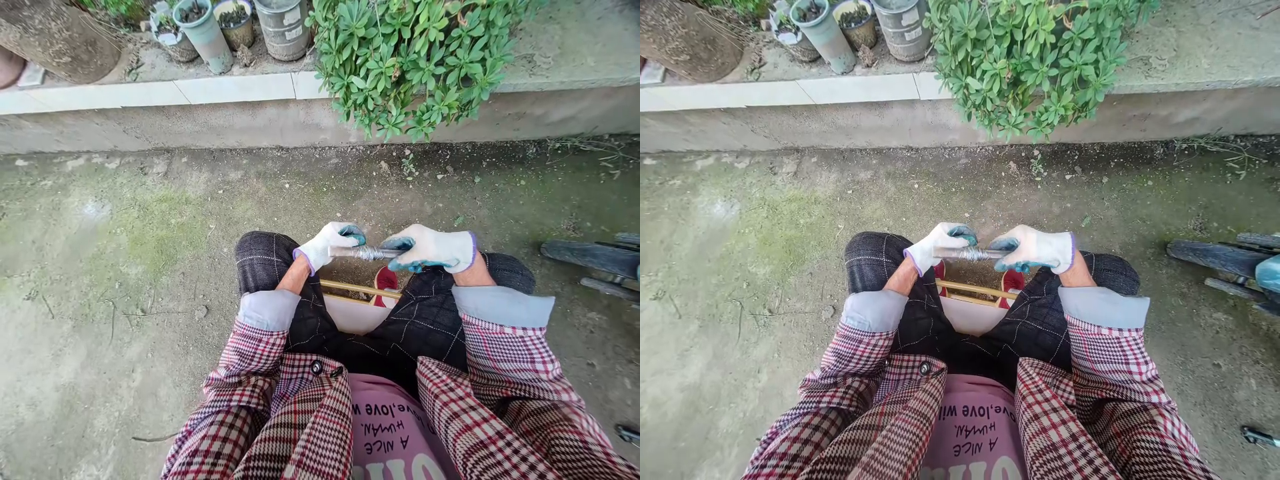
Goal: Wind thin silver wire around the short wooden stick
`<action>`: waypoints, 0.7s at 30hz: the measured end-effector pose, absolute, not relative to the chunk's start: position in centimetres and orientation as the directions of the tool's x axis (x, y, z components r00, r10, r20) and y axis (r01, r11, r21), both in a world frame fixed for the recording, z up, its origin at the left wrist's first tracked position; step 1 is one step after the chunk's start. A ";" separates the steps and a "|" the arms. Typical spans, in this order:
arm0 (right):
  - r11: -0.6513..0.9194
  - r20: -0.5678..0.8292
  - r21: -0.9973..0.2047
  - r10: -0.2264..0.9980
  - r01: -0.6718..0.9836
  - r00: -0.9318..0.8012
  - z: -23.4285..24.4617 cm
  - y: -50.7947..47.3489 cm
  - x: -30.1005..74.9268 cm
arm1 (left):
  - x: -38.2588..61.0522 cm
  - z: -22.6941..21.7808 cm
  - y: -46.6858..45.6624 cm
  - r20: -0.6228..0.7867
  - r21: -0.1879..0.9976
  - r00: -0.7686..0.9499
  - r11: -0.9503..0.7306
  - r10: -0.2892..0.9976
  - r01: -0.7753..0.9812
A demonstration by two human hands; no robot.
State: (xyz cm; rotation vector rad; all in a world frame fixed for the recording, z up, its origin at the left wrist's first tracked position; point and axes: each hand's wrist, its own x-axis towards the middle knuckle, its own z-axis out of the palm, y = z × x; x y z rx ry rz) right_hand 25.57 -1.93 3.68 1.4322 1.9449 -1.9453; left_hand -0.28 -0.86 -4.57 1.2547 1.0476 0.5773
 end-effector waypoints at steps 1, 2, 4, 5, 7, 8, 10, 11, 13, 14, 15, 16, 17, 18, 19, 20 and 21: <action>-0.143 -0.609 -0.749 0.532 0.647 -0.588 3.4 -1.9 25.5 | -0.4 -4.7 -0.8 -0.324 0.942 0.446 0.244 0.834 0.230; -0.076 -0.616 -0.725 0.516 0.685 -0.595 3.1 -1.8 25.5 | -0.6 -4.8 -0.8 -0.328 0.934 0.446 0.214 0.833 0.287; 0.054 -0.647 -0.635 0.507 0.771 -0.569 2.5 -1.7 25.1 | -0.7 -4.9 -0.8 -0.317 0.910 0.461 0.129 0.829 0.394; 0.113 -0.666 -0.569 0.519 0.815 -0.537 2.2 -1.6 24.9 | -0.8 -4.8 -0.9 -0.307 0.897 0.467 0.088 0.829 0.433; 0.195 -0.680 -0.441 0.565 0.876 -0.468 1.7 -1.5 24.4 | -0.7 -4.7 -1.1 -0.302 0.874 0.473 0.043 0.828 0.483; 0.221 -0.675 -0.393 0.590 0.893 -0.443 1.5 -1.5 24.1 | -0.7 -4.6 -1.2 -0.305 0.869 0.468 0.041 0.829 0.493; 0.251 -0.649 -0.321 0.644 0.913 -0.405 1.3 -1.3 23.6 | -0.5 -4.5 -1.4 -0.315 0.873 0.443 0.073 0.840 0.482; 0.258 -0.636 -0.286 0.669 0.923 -0.385 1.2 -1.3 23.4 | -0.4 -4.4 -1.5 -0.319 0.880 0.432 0.094 0.843 0.466; 0.264 -0.613 -0.206 0.716 0.942 -0.334 1.1 -1.1 23.2 | -0.1 -4.3 -1.6 -0.326 0.895 0.412 0.136 0.851 0.426; 0.256 -0.602 -0.175 0.736 0.951 -0.309 1.1 -1.1 23.2 | 0.0 -4.3 -1.7 -0.329 0.900 0.404 0.155 0.854 0.407; 0.242 -0.587 -0.160 0.756 0.957 -0.290 1.2 -1.0 23.2 | 0.2 -4.2 -1.7 -0.329 0.907 0.394 0.170 0.858 0.386; 0.227 -0.564 -0.161 0.777 0.960 -0.278 1.2 -1.0 23.2 | 0.3 -4.1 -1.7 -0.326 0.914 0.387 0.183 0.862 0.362; 0.208 -0.538 -0.178 0.797 0.962 -0.273 1.3 -1.0 23.2 | 0.4 -4.0 -1.6 -0.319 0.924 0.379 0.198 0.868 0.326; 0.184 -0.508 -0.214 0.818 0.959 -0.270 1.4 -1.0 23.3 | 0.5 -3.8 -1.6 -0.311 0.936 0.369 0.216 0.876 0.278; 0.153 -0.476 -0.267 0.837 0.952 -0.268 1.6 -1.1 23.3 | 0.6 -3.6 -1.5 -0.303 0.947 0.363 0.235 0.881 0.220; 0.115 -0.447 -0.335 0.854 0.935 -0.265 1.7 -1.1 23.4 | 0.6 -3.4 -1.5 -0.297 0.953 0.361 0.254 0.884 0.162; 0.065 -0.428 -0.412 0.867 0.909 -0.255 1.8 -1.2 23.4 | 0.7 -3.3 -1.4 -0.293 0.956 0.361 0.271 0.885 0.113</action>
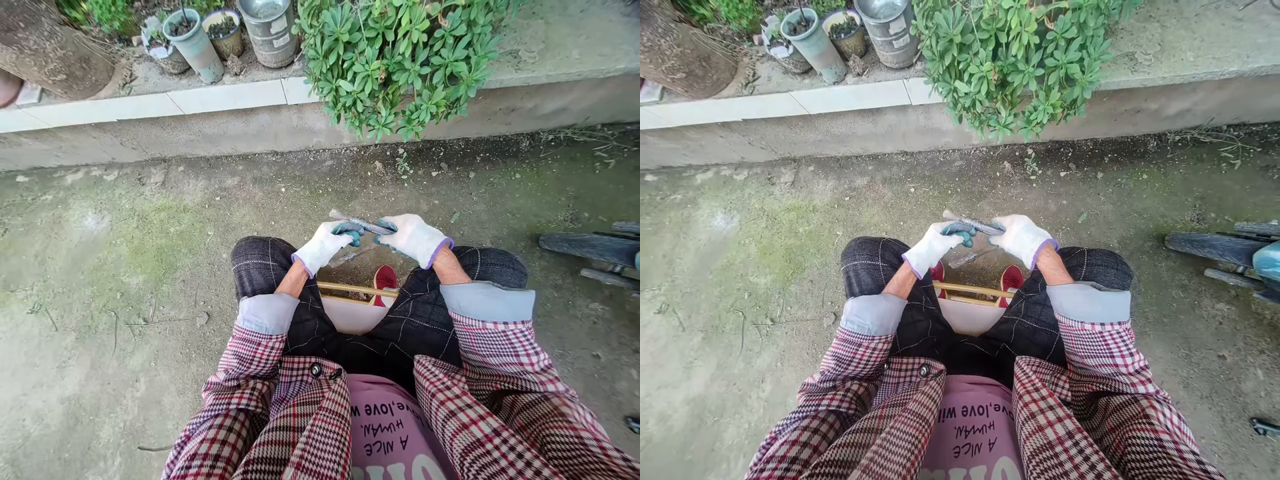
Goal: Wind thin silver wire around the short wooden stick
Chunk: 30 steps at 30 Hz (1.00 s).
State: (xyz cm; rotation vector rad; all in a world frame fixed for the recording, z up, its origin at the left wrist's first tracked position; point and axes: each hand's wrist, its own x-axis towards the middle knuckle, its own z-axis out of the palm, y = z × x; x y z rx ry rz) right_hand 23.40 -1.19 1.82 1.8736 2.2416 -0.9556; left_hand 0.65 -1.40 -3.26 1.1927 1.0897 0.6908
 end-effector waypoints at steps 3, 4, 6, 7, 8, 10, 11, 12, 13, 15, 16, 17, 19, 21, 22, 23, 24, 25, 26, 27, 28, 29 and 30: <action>-0.120 -0.417 -0.627 0.886 0.770 -0.202 2.0 -1.4 23.4 | 0.7 -3.0 -1.3 -0.290 0.954 0.382 0.299 0.877 0.038; -0.180 -0.427 -0.684 0.885 0.707 -0.188 1.9 -1.5 23.4 | 0.7 -3.1 -1.2 -0.291 0.952 0.390 0.304 0.874 0.028; -0.277 -0.454 -0.766 0.872 0.581 -0.183 1.9 -1.6 23.4 | 0.8 -3.5 -1.2 -0.293 0.949 0.401 0.314 0.868 0.015; -0.312 -0.469 -0.791 0.862 0.526 -0.194 1.9 -1.7 23.4 | 0.8 -3.7 -1.2 -0.295 0.948 0.404 0.317 0.866 0.014; -0.343 -0.484 -0.809 0.849 0.477 -0.211 1.9 -1.7 23.5 | 0.8 -4.0 -1.2 -0.296 0.948 0.402 0.317 0.867 0.015; -0.394 -0.511 -0.830 0.821 0.395 -0.256 2.2 -1.8 23.8 | 0.8 -4.6 -1.1 -0.300 0.949 0.396 0.315 0.868 0.028; -0.415 -0.521 -0.836 0.806 0.360 -0.281 2.5 -1.8 24.0 | 0.8 -4.8 -1.1 -0.302 0.949 0.400 0.313 0.866 0.039; -0.432 -0.531 -0.838 0.788 0.334 -0.311 2.7 -1.9 24.3 | 0.7 -5.0 -1.0 -0.302 0.950 0.405 0.308 0.863 0.052; -0.443 -0.540 -0.837 0.766 0.321 -0.348 3.0 -1.9 24.6 | 0.6 -5.1 -0.9 -0.300 0.952 0.411 0.299 0.861 0.068; -0.435 -0.556 -0.829 0.701 0.351 -0.446 3.5 -1.9 25.3 | 0.3 -5.2 -0.7 -0.288 0.957 0.441 0.268 0.850 0.108; -0.408 -0.564 -0.824 0.657 0.393 -0.500 3.7 -1.9 25.5 | 0.1 -5.1 -0.5 -0.280 0.960 0.455 0.250 0.845 0.126; -0.367 -0.572 -0.817 0.611 0.445 -0.547 3.9 -1.9 25.7 | -0.1 -5.0 -0.4 -0.277 0.961 0.467 0.235 0.840 0.147; -0.254 -0.591 -0.794 0.534 0.552 -0.605 4.0 -1.9 25.8 | -0.5 -4.8 -0.3 -0.284 0.956 0.472 0.211 0.835 0.203; -0.124 -0.614 -0.751 0.492 0.649 -0.617 3.8 -1.9 25.5 | -0.8 -4.6 -0.3 -0.300 0.943 0.450 0.192 0.841 0.271; -0.060 -0.634 -0.711 0.486 0.701 -0.602 3.6 -1.9 25.3 | -0.9 -4.6 -0.4 -0.308 0.935 0.439 0.183 0.844 0.303; 0.003 -0.659 -0.655 0.488 0.756 -0.572 3.3 -1.9 25.0 | -0.9 -4.6 -0.5 -0.312 0.929 0.434 0.175 0.845 0.326; 0.063 -0.682 -0.584 0.501 0.809 -0.532 2.9 -1.8 24.8 | -0.9 -4.7 -0.6 -0.315 0.924 0.433 0.170 0.844 0.342; 0.117 -0.698 -0.505 0.527 0.855 -0.485 2.5 -1.7 24.5 | -0.8 -4.8 -0.7 -0.321 0.920 0.434 0.168 0.842 0.355; 0.161 -0.703 -0.429 0.559 0.889 -0.440 2.2 -1.5 24.3 | -0.7 -5.0 -0.8 -0.325 0.917 0.436 0.167 0.839 0.363; 0.197 -0.698 -0.364 0.590 0.910 -0.406 1.8 -1.4 24.2 | -0.6 -5.2 -0.9 -0.328 0.915 0.436 0.168 0.838 0.367; 0.226 -0.685 -0.315 0.618 0.922 -0.385 1.5 -1.3 24.1 | -0.4 -5.4 -0.9 -0.330 0.915 0.433 0.171 0.839 0.367; 0.246 -0.670 -0.281 0.642 0.928 -0.373 1.3 -1.2 24.1 | -0.2 -5.6 -0.9 -0.333 0.914 0.428 0.177 0.840 0.364; 0.258 -0.655 -0.254 0.663 0.932 -0.362 1.2 -1.1 24.1 | -0.1 -5.7 -0.9 -0.336 0.915 0.422 0.187 0.842 0.356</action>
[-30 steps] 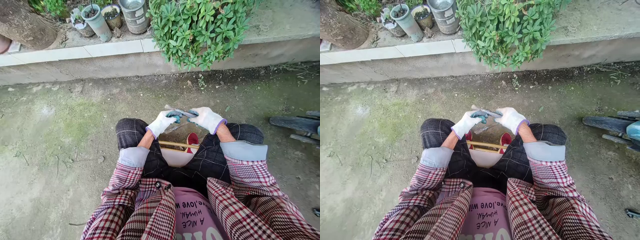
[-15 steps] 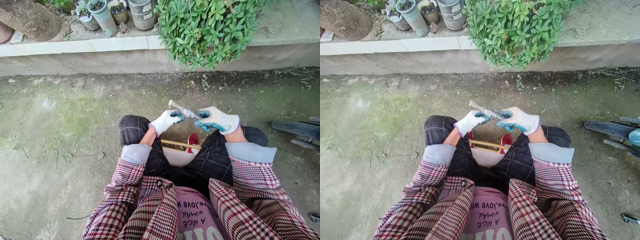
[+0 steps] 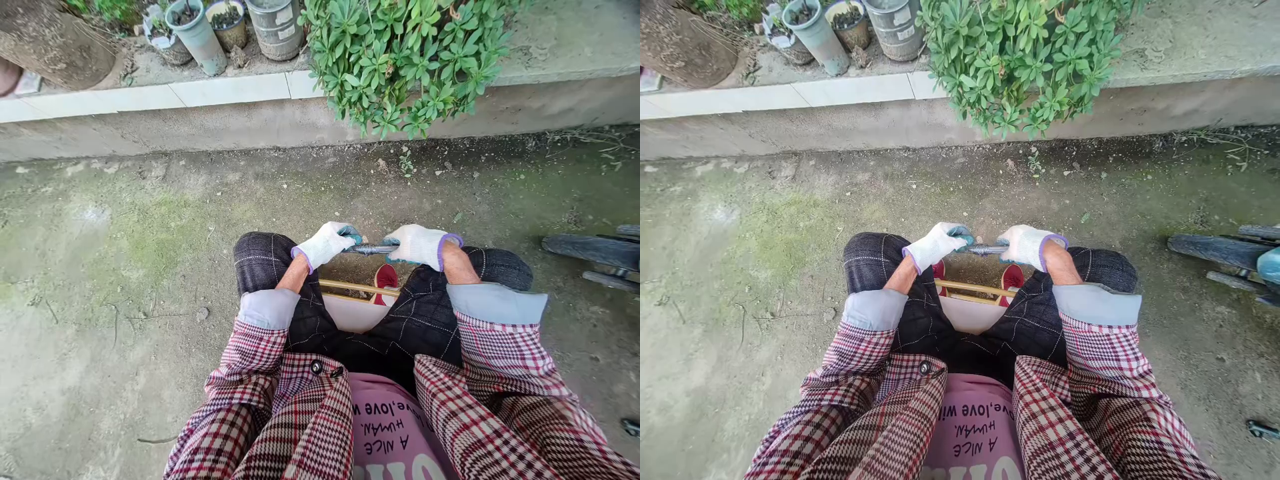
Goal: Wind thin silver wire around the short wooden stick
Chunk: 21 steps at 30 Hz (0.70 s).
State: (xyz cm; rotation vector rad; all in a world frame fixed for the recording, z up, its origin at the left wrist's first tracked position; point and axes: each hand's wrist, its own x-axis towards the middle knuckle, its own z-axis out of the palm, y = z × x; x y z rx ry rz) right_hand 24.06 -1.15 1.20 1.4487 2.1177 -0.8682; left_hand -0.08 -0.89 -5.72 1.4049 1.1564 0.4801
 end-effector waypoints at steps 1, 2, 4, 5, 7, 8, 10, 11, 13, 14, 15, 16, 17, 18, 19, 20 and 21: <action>0.264 -0.644 -0.230 0.680 0.937 -0.350 1.2 -1.1 24.1 | 0.0 -5.8 -0.9 -0.338 0.918 0.419 0.197 0.842 0.345; 0.267 -0.634 -0.209 0.696 0.941 -0.338 1.2 -1.1 24.1 | 0.1 -5.7 -0.9 -0.338 0.920 0.419 0.202 0.843 0.335; 0.267 -0.621 -0.173 0.718 0.948 -0.316 1.4 -1.0 24.0 | 0.1 -5.3 -1.0 -0.322 0.922 0.423 0.178 0.847 0.345; 0.270 -0.620 -0.163 0.720 0.949 -0.311 1.6 -1.0 23.9 | 0.0 -5.0 -1.0 -0.304 0.916 0.426 0.138 0.852 0.377; 0.276 -0.627 -0.156 0.715 0.949 -0.311 1.7 -1.0 23.8 | -0.2 -4.1 -1.2 -0.266 0.857 0.425 0.011 0.865 0.515; 0.279 -0.631 -0.157 0.710 0.947 -0.314 1.8 -1.0 23.7 | -0.2 -3.6 -1.3 -0.259 0.799 0.419 -0.051 0.870 0.599; 0.281 -0.636 -0.168 0.702 0.945 -0.322 1.8 -1.0 23.5 | -0.2 -2.8 -1.4 -0.267 0.669 0.399 -0.129 0.877 0.732; 0.277 -0.638 -0.175 0.699 0.945 -0.323 1.7 -1.0 23.4 | 0.0 -2.4 -1.4 -0.280 0.614 0.387 -0.147 0.878 0.776; 0.267 -0.640 -0.196 0.694 0.944 -0.329 1.6 -1.1 23.2 | 0.4 -2.0 -1.4 -0.303 0.519 0.366 -0.170 0.880 0.838; 0.264 -0.641 -0.205 0.692 0.942 -0.333 1.6 -1.1 23.1 | 0.6 -1.9 -1.4 -0.316 0.465 0.357 -0.184 0.879 0.866; 0.264 -0.643 -0.212 0.688 0.941 -0.338 1.5 -1.1 22.9 | 0.8 -1.9 -1.4 -0.334 0.405 0.346 -0.198 0.877 0.892; 0.269 -0.648 -0.218 0.679 0.938 -0.345 1.5 -1.2 22.8 | 1.0 -1.9 -1.3 -0.358 0.348 0.336 -0.210 0.871 0.914; 0.277 -0.655 -0.224 0.667 0.935 -0.354 1.4 -1.2 22.7 | 1.2 -2.0 -1.3 -0.387 0.301 0.327 -0.217 0.862 0.928; 0.284 -0.663 -0.232 0.654 0.930 -0.365 1.3 -1.2 22.6 | 1.3 -2.1 -1.3 -0.416 0.269 0.321 -0.222 0.851 0.937; 0.289 -0.668 -0.238 0.644 0.927 -0.372 1.3 -1.2 22.5 | 1.4 -2.2 -1.3 -0.440 0.250 0.318 -0.226 0.840 0.942; 0.293 -0.671 -0.240 0.639 0.925 -0.377 1.2 -1.2 22.5 | 1.5 -2.2 -1.3 -0.454 0.239 0.316 -0.228 0.833 0.944; 0.299 -0.668 -0.239 0.640 0.924 -0.380 1.1 -1.1 22.5 | 1.5 -2.2 -1.4 -0.461 0.232 0.314 -0.228 0.830 0.946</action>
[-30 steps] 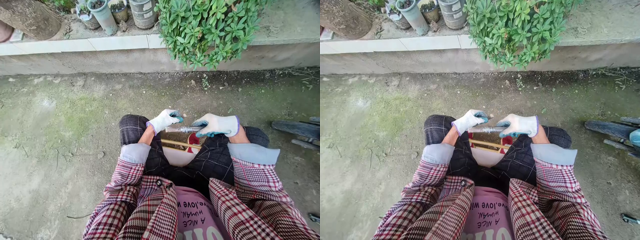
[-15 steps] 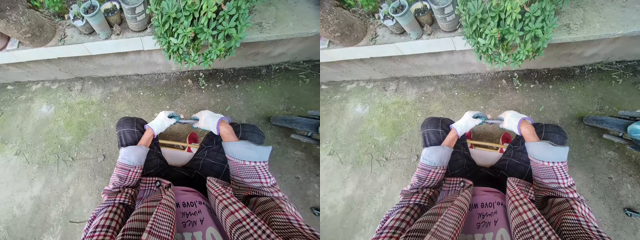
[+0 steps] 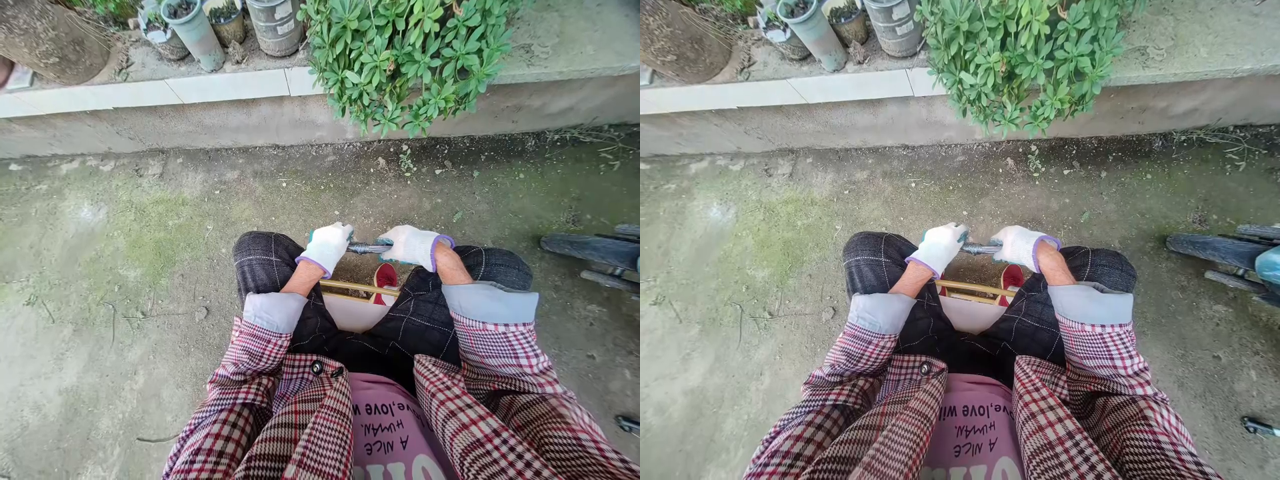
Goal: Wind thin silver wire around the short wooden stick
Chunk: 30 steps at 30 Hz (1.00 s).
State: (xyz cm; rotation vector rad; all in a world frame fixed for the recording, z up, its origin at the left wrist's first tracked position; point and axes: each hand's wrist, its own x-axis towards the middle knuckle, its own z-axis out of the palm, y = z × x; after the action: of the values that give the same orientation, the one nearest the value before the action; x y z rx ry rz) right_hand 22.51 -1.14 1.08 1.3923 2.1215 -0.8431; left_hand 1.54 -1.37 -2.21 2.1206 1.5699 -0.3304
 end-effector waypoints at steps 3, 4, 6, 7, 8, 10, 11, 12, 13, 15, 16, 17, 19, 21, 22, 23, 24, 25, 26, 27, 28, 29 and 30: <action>0.312 -0.665 -0.215 0.647 0.926 -0.372 0.8 -1.1 22.7 | 1.8 -1.9 -1.7 -0.457 0.216 0.298 -0.221 0.838 0.951; 0.308 -0.670 -0.211 0.646 0.928 -0.367 0.7 -1.1 22.8 | 1.8 -1.7 -1.9 -0.459 0.214 0.294 -0.217 0.838 0.952; 0.284 -0.677 -0.216 0.646 0.934 -0.353 0.7 -1.2 22.9 | 1.9 -1.5 -2.1 -0.468 0.219 0.294 -0.213 0.834 0.952; 0.269 -0.679 -0.217 0.649 0.938 -0.343 0.7 -1.2 23.0 | 1.9 -1.5 -2.1 -0.474 0.223 0.293 -0.208 0.831 0.952; 0.256 -0.678 -0.215 0.655 0.942 -0.333 0.8 -1.3 23.0 | 1.8 -1.5 -2.1 -0.481 0.231 0.288 -0.197 0.828 0.953; 0.246 -0.672 -0.201 0.669 0.948 -0.316 0.8 -1.3 23.1 | 1.5 -1.9 -2.1 -0.478 0.287 0.292 -0.167 0.828 0.943; 0.245 -0.669 -0.192 0.676 0.950 -0.309 0.8 -1.3 23.1 | 1.4 -2.2 -2.0 -0.461 0.349 0.312 -0.154 0.830 0.924; 0.245 -0.663 -0.181 0.685 0.952 -0.302 0.9 -1.3 23.1 | 1.3 -2.5 -2.0 -0.438 0.435 0.340 -0.135 0.832 0.890; 0.244 -0.655 -0.167 0.696 0.955 -0.293 1.0 -1.2 23.1 | 1.3 -2.9 -2.0 -0.413 0.541 0.369 -0.102 0.833 0.835; 0.232 -0.637 -0.138 0.724 0.963 -0.266 1.2 -1.1 23.0 | 1.6 -3.5 -2.2 -0.376 0.753 0.386 0.035 0.842 0.657; 0.220 -0.621 -0.131 0.742 0.967 -0.253 1.4 -1.0 22.9 | 1.9 -3.8 -2.2 -0.382 0.826 0.369 0.135 0.847 0.547; 0.205 -0.603 -0.132 0.760 0.970 -0.243 1.5 -0.9 22.9 | 2.2 -3.9 -2.3 -0.400 0.869 0.339 0.236 0.851 0.435; 0.168 -0.553 -0.161 0.801 0.973 -0.230 1.7 -0.7 22.9 | 2.7 -3.8 -2.5 -0.437 0.895 0.305 0.373 0.846 0.245; 0.092 -0.499 -0.262 0.839 0.961 -0.216 1.7 -0.8 23.0 | 2.9 -3.4 -2.6 -0.438 0.898 0.335 0.420 0.834 0.128; 0.025 -0.480 -0.353 0.853 0.935 -0.205 1.7 -0.9 23.1 | 2.9 -3.3 -2.7 -0.427 0.901 0.362 0.425 0.828 0.091; -0.054 -0.473 -0.464 0.859 0.884 -0.196 1.7 -1.0 23.2 | 2.9 -3.1 -2.7 -0.413 0.904 0.385 0.421 0.825 0.066; -0.137 -0.476 -0.573 0.858 0.808 -0.192 1.7 -1.2 23.3 | 2.7 -3.1 -2.8 -0.398 0.910 0.397 0.412 0.827 0.055; -0.214 -0.485 -0.664 0.852 0.717 -0.195 1.6 -1.3 23.4 | 2.6 -3.1 -2.8 -0.383 0.917 0.397 0.395 0.834 0.054; -0.274 -0.493 -0.728 0.846 0.628 -0.202 1.5 -1.4 23.5 | 2.4 -3.2 -2.7 -0.363 0.928 0.396 0.367 0.844 0.067; -0.315 -0.496 -0.770 0.843 0.556 -0.210 1.5 -1.6 23.7 | 2.2 -3.3 -2.7 -0.336 0.941 0.395 0.327 0.855 0.092; -0.341 -0.496 -0.795 0.841 0.501 -0.216 1.4 -1.6 23.8 | 2.0 -3.5 -2.6 -0.303 0.953 0.396 0.272 0.867 0.134; -0.360 -0.496 -0.813 0.839 0.458 -0.222 1.4 -1.7 24.0 | 1.8 -3.6 -2.4 -0.265 0.960 0.397 0.202 0.879 0.194; -0.376 -0.498 -0.826 0.836 0.419 -0.232 1.5 -1.7 24.2 | 1.5 -3.7 -2.2 -0.225 0.955 0.397 0.121 0.890 0.270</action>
State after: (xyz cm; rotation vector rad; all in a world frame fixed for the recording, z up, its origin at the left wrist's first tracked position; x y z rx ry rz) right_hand 24.15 -1.72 1.50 2.1116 1.8832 -2.0649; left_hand 1.49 -2.22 -3.69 1.4183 1.1210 0.6301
